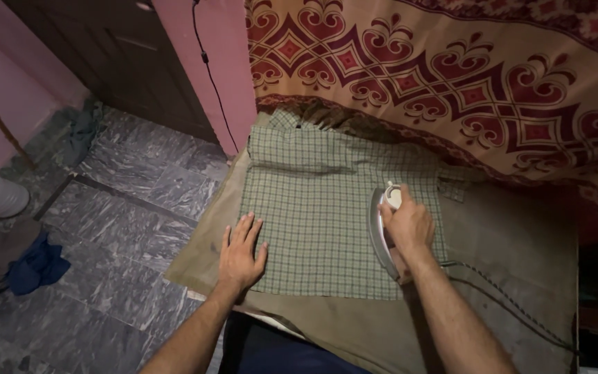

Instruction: Ironing and folding a checkered shirt on a padded surface.

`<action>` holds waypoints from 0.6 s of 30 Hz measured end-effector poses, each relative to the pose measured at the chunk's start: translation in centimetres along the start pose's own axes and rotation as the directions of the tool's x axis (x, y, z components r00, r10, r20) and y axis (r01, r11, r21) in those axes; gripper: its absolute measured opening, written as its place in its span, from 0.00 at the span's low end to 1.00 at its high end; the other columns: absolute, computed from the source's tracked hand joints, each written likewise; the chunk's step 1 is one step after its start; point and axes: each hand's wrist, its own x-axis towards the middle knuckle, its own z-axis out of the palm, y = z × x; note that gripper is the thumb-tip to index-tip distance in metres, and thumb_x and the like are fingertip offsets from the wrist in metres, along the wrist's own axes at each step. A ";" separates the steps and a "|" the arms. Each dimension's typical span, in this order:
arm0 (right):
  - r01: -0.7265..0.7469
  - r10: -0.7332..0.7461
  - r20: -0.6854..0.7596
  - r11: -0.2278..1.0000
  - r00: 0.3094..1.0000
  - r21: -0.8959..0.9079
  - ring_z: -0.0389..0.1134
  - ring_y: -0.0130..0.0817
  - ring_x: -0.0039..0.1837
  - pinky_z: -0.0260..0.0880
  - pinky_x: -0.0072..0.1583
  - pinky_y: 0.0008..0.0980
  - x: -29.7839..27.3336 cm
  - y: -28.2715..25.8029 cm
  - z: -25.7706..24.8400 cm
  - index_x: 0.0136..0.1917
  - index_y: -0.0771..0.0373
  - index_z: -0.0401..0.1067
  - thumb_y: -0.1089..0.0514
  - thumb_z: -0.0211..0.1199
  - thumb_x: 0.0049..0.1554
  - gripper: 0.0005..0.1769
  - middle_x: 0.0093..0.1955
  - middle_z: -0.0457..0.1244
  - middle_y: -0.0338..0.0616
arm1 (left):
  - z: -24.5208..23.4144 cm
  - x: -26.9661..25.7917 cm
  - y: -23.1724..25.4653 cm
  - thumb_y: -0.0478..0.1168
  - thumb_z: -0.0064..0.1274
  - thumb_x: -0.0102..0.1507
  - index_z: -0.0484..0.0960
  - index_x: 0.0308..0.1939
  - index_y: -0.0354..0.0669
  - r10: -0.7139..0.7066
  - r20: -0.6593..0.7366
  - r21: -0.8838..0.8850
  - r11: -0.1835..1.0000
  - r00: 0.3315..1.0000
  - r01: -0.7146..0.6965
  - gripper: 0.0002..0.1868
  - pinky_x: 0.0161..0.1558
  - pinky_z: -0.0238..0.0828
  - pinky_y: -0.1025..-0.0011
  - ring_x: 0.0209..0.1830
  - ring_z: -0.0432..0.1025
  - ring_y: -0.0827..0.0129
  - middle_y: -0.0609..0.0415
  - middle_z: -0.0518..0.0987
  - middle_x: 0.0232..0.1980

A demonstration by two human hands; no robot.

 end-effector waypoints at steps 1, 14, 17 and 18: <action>-0.002 0.002 0.001 1.000 1.000 0.001 0.72 0.66 0.49 0.72 0.51 0.60 0.4 0.1 0.0 0.69 0.54 0.68 0.40 0.70 0.53 0.35 0.43 0.70 0.65 | 0.0 0.0 0.0 0.49 0.49 0.64 0.67 0.73 0.48 0.001 0.002 0.001 1.000 1.000 -0.001 0.33 0.76 0.42 0.48 0.80 0.53 0.59 0.50 0.60 0.80; -0.060 0.061 -0.090 0.998 0.994 0.008 0.72 0.66 0.51 0.71 0.53 0.59 4.6 1.4 1.4 0.64 0.56 0.69 0.41 0.73 0.51 0.32 0.45 0.70 0.65 | -0.1 0.0 0.1 0.49 0.49 0.64 0.70 0.71 0.47 0.017 -0.022 -0.012 1.000 1.000 -0.018 0.31 0.76 0.43 0.47 0.79 0.54 0.58 0.49 0.62 0.78; -0.063 0.064 -0.074 0.998 0.995 0.021 0.72 0.66 0.51 0.71 0.53 0.59 4.2 1.5 1.3 0.63 0.57 0.69 0.42 0.73 0.51 0.32 0.46 0.70 0.64 | 0.0 0.0 0.0 0.48 0.50 0.63 0.69 0.71 0.47 0.014 -0.012 -0.009 1.000 1.000 -0.014 0.31 0.76 0.43 0.47 0.80 0.54 0.58 0.49 0.62 0.79; -0.056 0.058 -0.064 0.998 0.996 0.027 0.72 0.65 0.52 0.72 0.53 0.59 4.1 1.5 1.4 0.63 0.57 0.69 0.42 0.73 0.51 0.32 0.46 0.70 0.64 | 0.0 0.0 -0.1 0.49 0.50 0.63 0.69 0.71 0.47 0.011 -0.020 -0.011 1.000 1.000 -0.012 0.31 0.76 0.43 0.47 0.80 0.54 0.58 0.49 0.62 0.79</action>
